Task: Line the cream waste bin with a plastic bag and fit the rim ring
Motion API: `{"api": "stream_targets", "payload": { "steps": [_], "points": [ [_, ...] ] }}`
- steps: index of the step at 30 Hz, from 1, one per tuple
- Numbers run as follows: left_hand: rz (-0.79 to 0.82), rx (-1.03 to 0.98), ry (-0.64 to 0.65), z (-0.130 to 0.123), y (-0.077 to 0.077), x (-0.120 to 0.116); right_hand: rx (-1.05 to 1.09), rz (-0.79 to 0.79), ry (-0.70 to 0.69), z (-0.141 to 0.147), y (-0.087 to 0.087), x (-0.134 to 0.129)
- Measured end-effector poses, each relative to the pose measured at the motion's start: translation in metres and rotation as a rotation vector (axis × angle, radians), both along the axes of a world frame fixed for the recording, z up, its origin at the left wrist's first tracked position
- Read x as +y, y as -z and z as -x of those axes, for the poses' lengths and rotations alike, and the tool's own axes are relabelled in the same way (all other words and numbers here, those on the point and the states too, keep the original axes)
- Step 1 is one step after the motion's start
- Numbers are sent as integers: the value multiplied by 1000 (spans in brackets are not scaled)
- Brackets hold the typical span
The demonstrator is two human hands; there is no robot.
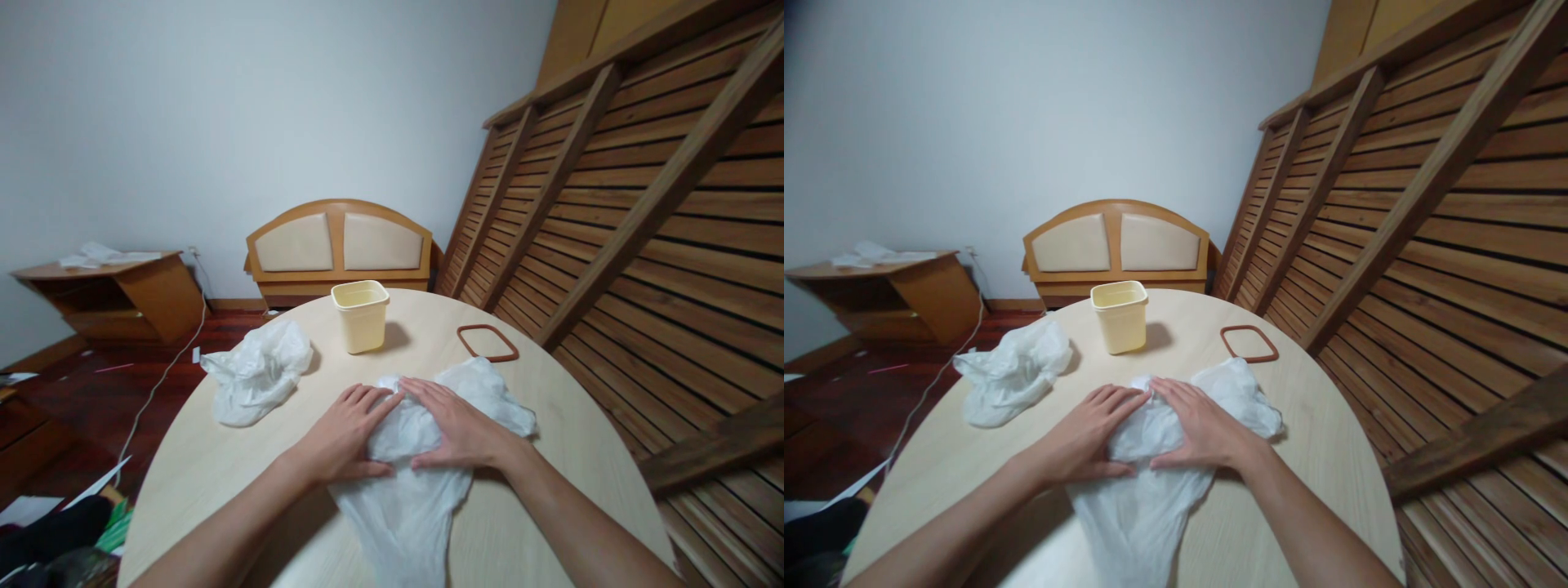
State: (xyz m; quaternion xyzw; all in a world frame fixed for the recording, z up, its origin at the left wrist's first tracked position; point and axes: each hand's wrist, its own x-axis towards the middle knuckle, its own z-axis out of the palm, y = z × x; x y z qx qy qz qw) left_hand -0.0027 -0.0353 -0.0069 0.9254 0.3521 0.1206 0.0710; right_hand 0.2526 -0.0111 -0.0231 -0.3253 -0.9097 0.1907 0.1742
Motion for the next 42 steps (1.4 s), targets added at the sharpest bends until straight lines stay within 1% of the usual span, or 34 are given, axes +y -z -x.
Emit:
{"api": "stream_targets", "payload": {
  "steps": [2,6,8,10,12,14,16,19,22,26,30,34,37,40,42],
  "points": [
    [-6,29,16,8,-1,6,-43,31,14,-6,0,2],
    [-35,50,-39,18,-8,9,-108,96,30,-12,3,3],
    [-52,30,-27,15,-11,5,-109,108,21,-11,4,2],
    [-50,17,20,5,-11,-1,-86,97,13,-8,5,1],
    [-34,23,45,-7,-9,-5,-52,78,12,-6,6,0],
    [-23,38,39,-16,-5,-8,-24,69,17,-5,5,-1],
    [-17,50,22,-20,-1,-8,-26,80,25,-6,3,-1],
    [-8,41,-16,-17,3,-5,-83,118,44,-10,1,0],
    [-10,12,-34,-11,2,-3,-128,132,61,-14,0,1],
    [-28,-25,-51,-8,1,-3,-116,93,101,-18,-4,2],
    [-65,-70,-75,-11,2,-4,-144,56,141,-22,-11,1],
    [-80,-68,-73,-14,4,-4,-128,10,158,-36,-12,5],
    [-63,-72,-105,-13,7,-2,-49,-73,260,-55,-11,12],
    [-68,-82,-148,-11,10,1,18,-147,481,-72,-16,18],
    [-96,-90,-160,-8,12,3,43,-131,637,-78,-20,20]
  ]
}}
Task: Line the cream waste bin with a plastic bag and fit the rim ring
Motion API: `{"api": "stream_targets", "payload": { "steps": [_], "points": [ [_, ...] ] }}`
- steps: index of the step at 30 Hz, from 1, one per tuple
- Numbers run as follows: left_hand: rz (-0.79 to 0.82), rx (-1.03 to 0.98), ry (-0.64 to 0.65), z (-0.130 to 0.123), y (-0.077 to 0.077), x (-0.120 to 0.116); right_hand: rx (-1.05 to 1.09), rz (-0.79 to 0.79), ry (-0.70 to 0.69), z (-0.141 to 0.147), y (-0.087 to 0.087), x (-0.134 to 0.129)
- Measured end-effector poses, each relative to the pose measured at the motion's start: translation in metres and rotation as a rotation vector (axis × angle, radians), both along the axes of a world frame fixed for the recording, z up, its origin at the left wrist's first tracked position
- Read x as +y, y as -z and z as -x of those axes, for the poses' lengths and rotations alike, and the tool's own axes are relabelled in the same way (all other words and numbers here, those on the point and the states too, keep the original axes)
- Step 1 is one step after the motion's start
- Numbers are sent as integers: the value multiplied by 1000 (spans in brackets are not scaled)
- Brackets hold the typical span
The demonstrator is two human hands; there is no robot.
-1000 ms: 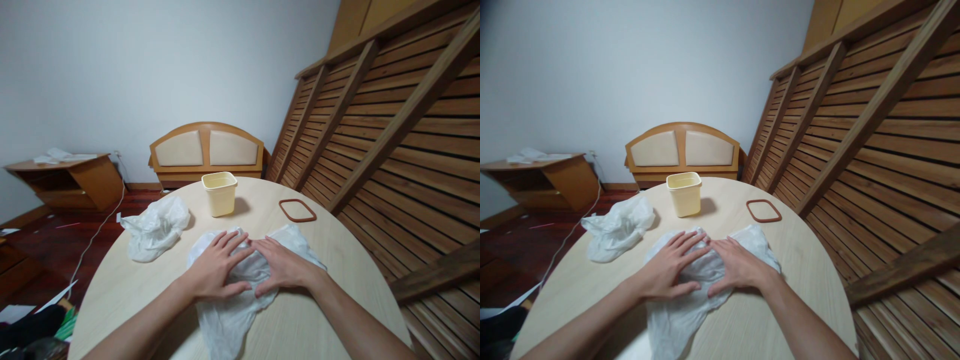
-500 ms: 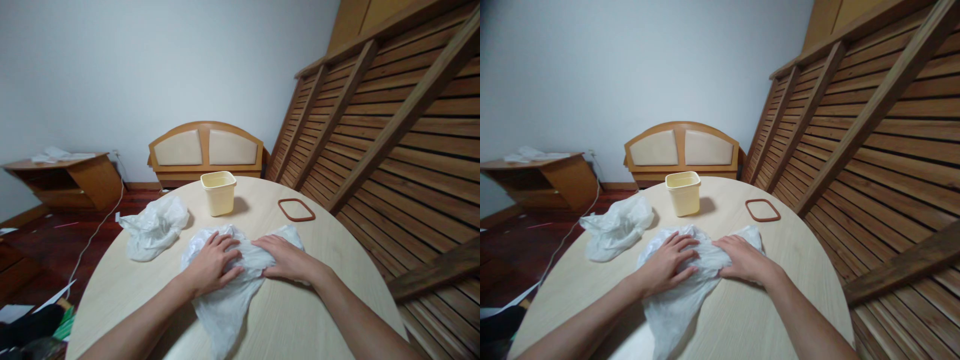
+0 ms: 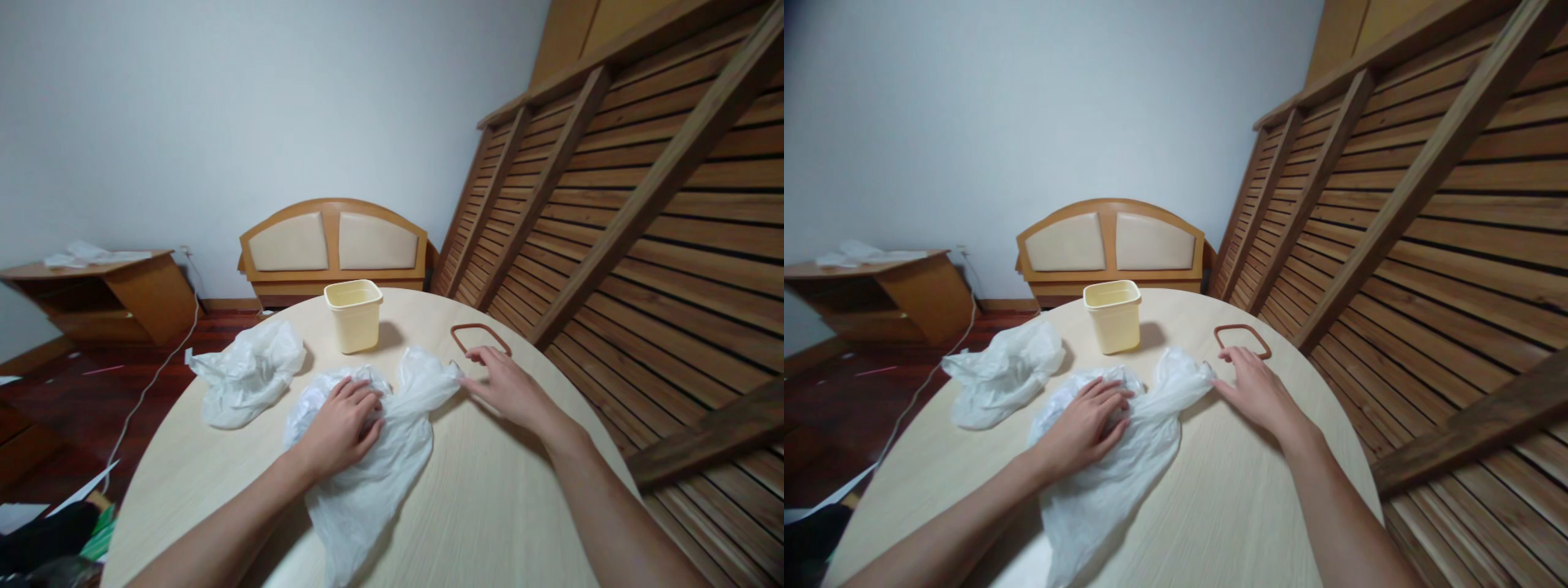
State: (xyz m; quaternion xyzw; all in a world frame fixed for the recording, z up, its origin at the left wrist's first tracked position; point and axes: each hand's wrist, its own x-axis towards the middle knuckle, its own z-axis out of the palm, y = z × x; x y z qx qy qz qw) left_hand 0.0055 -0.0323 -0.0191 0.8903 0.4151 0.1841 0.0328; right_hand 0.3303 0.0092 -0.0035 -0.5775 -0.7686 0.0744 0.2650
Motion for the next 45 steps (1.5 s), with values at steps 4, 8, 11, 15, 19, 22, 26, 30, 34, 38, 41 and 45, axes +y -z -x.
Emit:
{"api": "stream_targets", "payload": {
  "steps": [4,8,11,15,19,22,26,30,34,38,41,45],
  "points": [
    [-27,19,18,3,1,2,114,224,-12,0,0,0],
    [-16,25,36,3,-1,0,261,271,-184,4,13,4],
    [14,26,38,1,-3,-2,428,267,-212,6,20,10],
    [21,35,31,1,-1,-2,727,201,-95,10,21,21],
    [11,57,52,3,3,1,853,119,-33,11,16,24],
    [9,65,63,6,4,3,844,272,-227,5,15,16],
    [16,71,44,8,3,4,590,434,-351,-5,23,7],
    [14,74,34,9,2,4,528,426,-348,-5,27,10],
    [5,75,24,9,2,4,614,388,-284,-4,18,12],
    [-31,69,16,9,5,6,715,285,-155,-8,9,14],
    [-74,78,24,10,8,7,729,286,-75,-13,6,15],
    [-96,141,76,9,14,8,669,483,-66,-22,6,11]
  ]
}}
